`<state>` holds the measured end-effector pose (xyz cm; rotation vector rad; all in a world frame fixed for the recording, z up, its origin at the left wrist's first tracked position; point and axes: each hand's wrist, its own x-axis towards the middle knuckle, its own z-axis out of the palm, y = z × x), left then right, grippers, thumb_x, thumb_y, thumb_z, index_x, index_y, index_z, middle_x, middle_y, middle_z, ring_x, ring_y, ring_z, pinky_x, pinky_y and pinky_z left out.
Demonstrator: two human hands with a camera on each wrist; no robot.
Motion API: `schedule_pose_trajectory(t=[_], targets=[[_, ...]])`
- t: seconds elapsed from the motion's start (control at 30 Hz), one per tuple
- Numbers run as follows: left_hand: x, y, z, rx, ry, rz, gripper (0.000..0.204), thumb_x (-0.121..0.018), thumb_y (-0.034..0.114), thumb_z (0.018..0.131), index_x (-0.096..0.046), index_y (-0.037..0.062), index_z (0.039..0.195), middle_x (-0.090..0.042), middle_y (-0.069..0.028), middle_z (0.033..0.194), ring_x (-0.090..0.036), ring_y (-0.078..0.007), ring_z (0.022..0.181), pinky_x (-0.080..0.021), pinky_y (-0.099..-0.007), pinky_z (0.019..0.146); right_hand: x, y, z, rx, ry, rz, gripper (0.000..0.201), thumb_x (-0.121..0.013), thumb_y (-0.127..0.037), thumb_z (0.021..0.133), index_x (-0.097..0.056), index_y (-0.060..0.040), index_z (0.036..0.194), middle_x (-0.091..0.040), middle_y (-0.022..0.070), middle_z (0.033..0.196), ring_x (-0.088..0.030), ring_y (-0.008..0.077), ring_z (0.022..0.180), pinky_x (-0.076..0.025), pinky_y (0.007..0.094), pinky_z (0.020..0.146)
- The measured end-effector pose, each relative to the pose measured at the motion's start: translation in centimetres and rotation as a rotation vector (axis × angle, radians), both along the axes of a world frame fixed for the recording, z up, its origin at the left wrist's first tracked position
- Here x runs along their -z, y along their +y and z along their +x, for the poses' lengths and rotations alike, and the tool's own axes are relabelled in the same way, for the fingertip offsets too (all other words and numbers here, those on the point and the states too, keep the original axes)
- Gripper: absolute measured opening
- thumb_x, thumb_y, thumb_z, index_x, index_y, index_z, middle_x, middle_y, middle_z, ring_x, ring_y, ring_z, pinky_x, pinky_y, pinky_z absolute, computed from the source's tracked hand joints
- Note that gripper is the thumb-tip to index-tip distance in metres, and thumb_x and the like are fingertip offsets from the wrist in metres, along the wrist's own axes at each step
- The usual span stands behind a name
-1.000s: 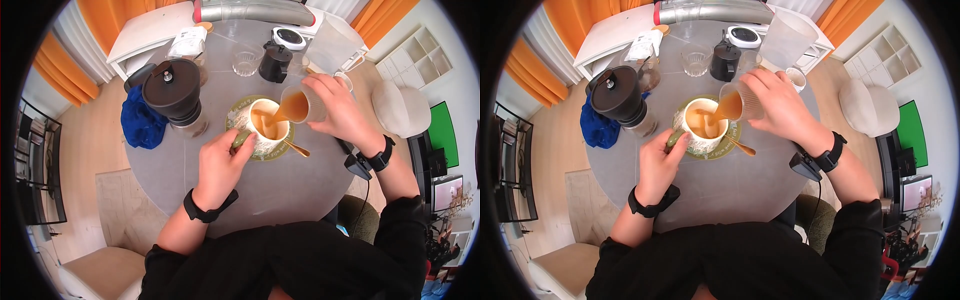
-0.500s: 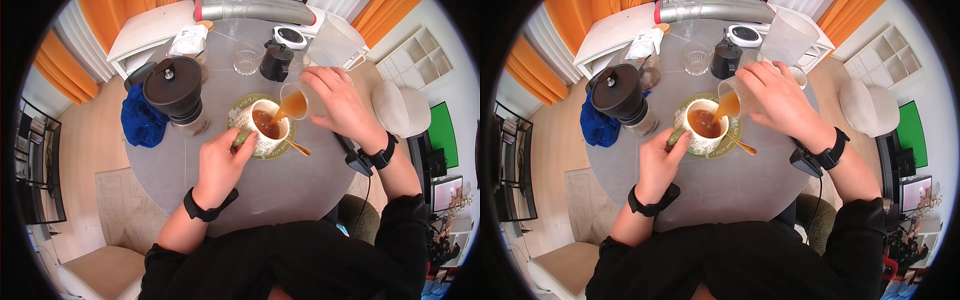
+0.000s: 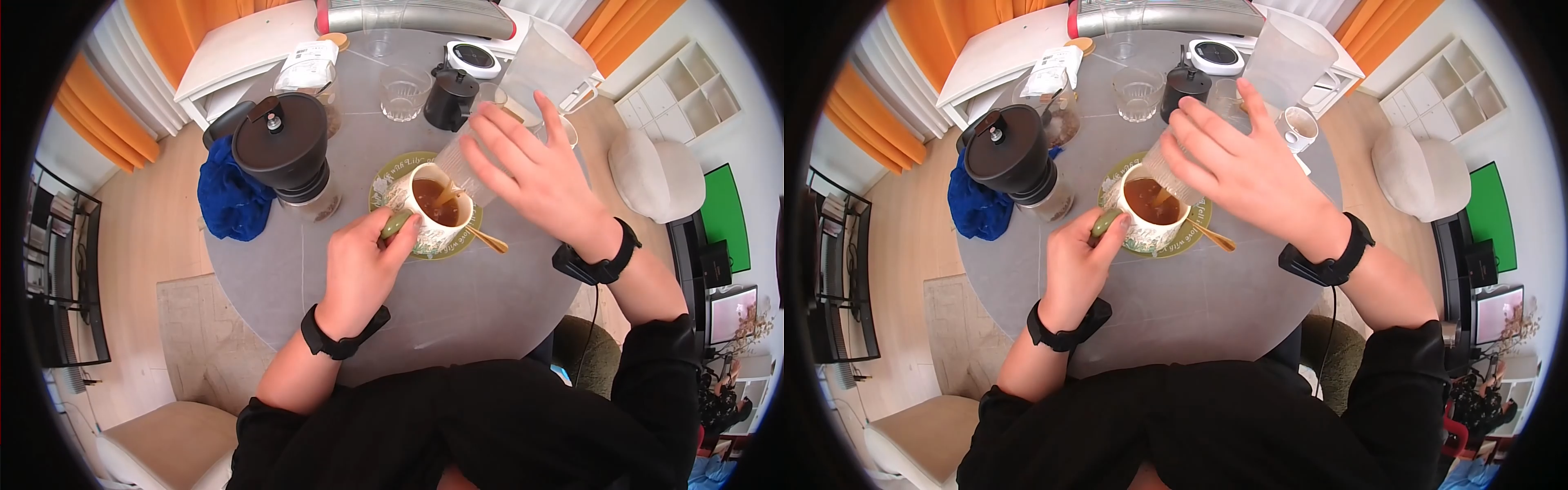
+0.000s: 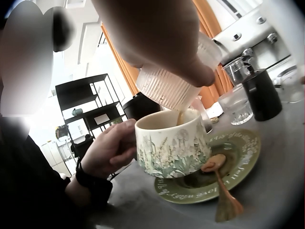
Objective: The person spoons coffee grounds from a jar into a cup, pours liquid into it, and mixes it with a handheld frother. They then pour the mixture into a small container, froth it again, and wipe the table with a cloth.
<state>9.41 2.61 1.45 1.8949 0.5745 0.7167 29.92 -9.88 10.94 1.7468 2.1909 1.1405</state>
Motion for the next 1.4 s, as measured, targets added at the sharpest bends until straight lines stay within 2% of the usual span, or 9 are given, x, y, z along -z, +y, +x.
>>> schedule_pose_trajectory(t=[0.1, 0.23, 0.4, 0.43, 0.5, 0.6, 0.8, 1.0, 1.4], targets=[[0.0, 0.0, 0.0, 0.014, 0.007, -0.048, 0.031, -0.074, 0.022, 0.093, -0.06, -0.0027, 0.079, -0.053, -0.0113, 0.061, -0.044, -0.018, 0.053, -0.039, -0.0331, 0.051, 1.1, 0.1, 0.5, -0.077, -0.043, 0.081, 0.046, -0.064, -0.003, 0.083, -0.057, -0.0117, 0.127, -0.061, 0.0085, 0.132, -0.059, 0.0236, 0.127, -0.032, 0.064, 0.116], [0.2, -0.1, 0.0, 0.032, 0.001, -0.171, 0.032, -0.073, 0.023, 0.094, -0.061, -0.003, 0.08, -0.05, -0.0076, 0.059, -0.044, -0.0123, 0.055, -0.038, -0.0321, 0.051, 1.8, -0.5, 0.8, -0.058, 0.071, 0.098, 0.052, -0.072, -0.008, 0.079, -0.057, -0.012, 0.129, -0.061, 0.0085, 0.134, -0.058, 0.0246, 0.128, -0.028, 0.0662, 0.117], [-0.2, 0.0, -0.1, 0.014, -0.035, -0.333, 0.033, -0.07, 0.024, 0.098, -0.064, -0.0024, 0.079, -0.049, 0.0005, 0.058, -0.044, -0.0055, 0.052, -0.037, -0.0275, 0.048, 4.0, -2.4, 1.8, 0.23, 0.969, 0.217, 0.083, -0.092, -0.02, 0.064, -0.051, -0.0041, 0.135, -0.06, 0.013, 0.132, -0.058, 0.0307, 0.126, -0.035, 0.0529, 0.115], [-0.5, 0.1, -0.2, 0.001, -0.064, -0.412, 0.033, -0.069, 0.024, 0.099, -0.065, -0.0019, 0.079, -0.049, 0.0029, 0.058, -0.044, -0.0037, 0.051, -0.036, -0.0258, 0.046, 4.4, -3.0, 1.9, 0.229, 0.969, 0.222, 0.083, -0.092, -0.02, 0.064, -0.051, -0.0041, 0.135, -0.06, 0.013, 0.132, -0.058, 0.0307, 0.126, -0.035, 0.0529, 0.115], [-0.3, 0.4, -0.2, -0.008, -0.108, -0.404, 0.032, -0.068, 0.024, 0.099, -0.065, -0.0013, 0.079, -0.05, 0.0038, 0.058, -0.045, -0.0031, 0.05, -0.035, -0.0247, 0.045, 5.3, -4.6, 1.8, 0.4, 1.258, 0.237, 0.084, -0.09, -0.022, 0.069, -0.048, -0.0004, 0.138, -0.061, 0.017, 0.13, -0.057, 0.0266, 0.126, -0.045, 0.0366, 0.106], [-0.2, 0.5, -0.2, -0.008, -0.157, -0.389, 0.032, -0.067, 0.022, 0.1, -0.065, -0.0007, 0.078, -0.05, 0.0046, 0.058, -0.046, -0.0027, 0.048, -0.035, -0.0238, 0.044, 6.6, -6.3, 1.6, 0.439, 1.541, 0.212, 0.082, -0.089, -0.021, 0.069, -0.048, 0.001, 0.136, -0.062, 0.0142, 0.128, -0.057, 0.0222, 0.124, -0.045, 0.0372, 0.106], [0.1, 0.8, -0.5, 0.078, -0.123, -0.402, 0.035, -0.066, 0.021, 0.1, -0.061, 0.0004, 0.071, -0.051, 0.0039, 0.057, -0.046, -0.0033, 0.047, -0.034, -0.0242, 0.043, 11.0, -9.2, 1.8, 0.52, 1.596, 0.245, 0.08, -0.089, -0.021, 0.066, -0.049, 0.0007, 0.131, -0.065, 0.0161, 0.121, -0.062, 0.0253, 0.115, -0.048, 0.0371, 0.099], [-0.1, 0.3, -0.1, 0.114, -0.111, -0.474, 0.037, -0.065, 0.02, 0.1, -0.058, 0.0026, 0.068, -0.051, 0.0033, 0.058, -0.046, -0.0039, 0.045, -0.034, -0.0241, 0.042, 10.3, -9.2, 1.0, 0.613, 1.696, 0.208, 0.078, -0.088, -0.015, 0.067, -0.049, 0.0003, 0.133, -0.062, 0.0119, 0.126, -0.058, 0.0206, 0.121, -0.043, 0.034, 0.105], [-0.3, 0.8, -0.2, 0.127, -0.047, -0.497, 0.039, -0.064, 0.025, 0.1, -0.061, 0.0025, 0.068, -0.054, 0.0029, 0.058, -0.047, -0.0041, 0.044, -0.034, -0.0241, 0.042, 12.7, -9.1, 1.4, 0.516, 1.692, 0.265, 0.082, -0.09, -0.018, 0.07, -0.045, 0.0009, 0.136, -0.063, 0.0146, 0.126, -0.061, 0.022, 0.118, -0.047, 0.0349, 0.102]])
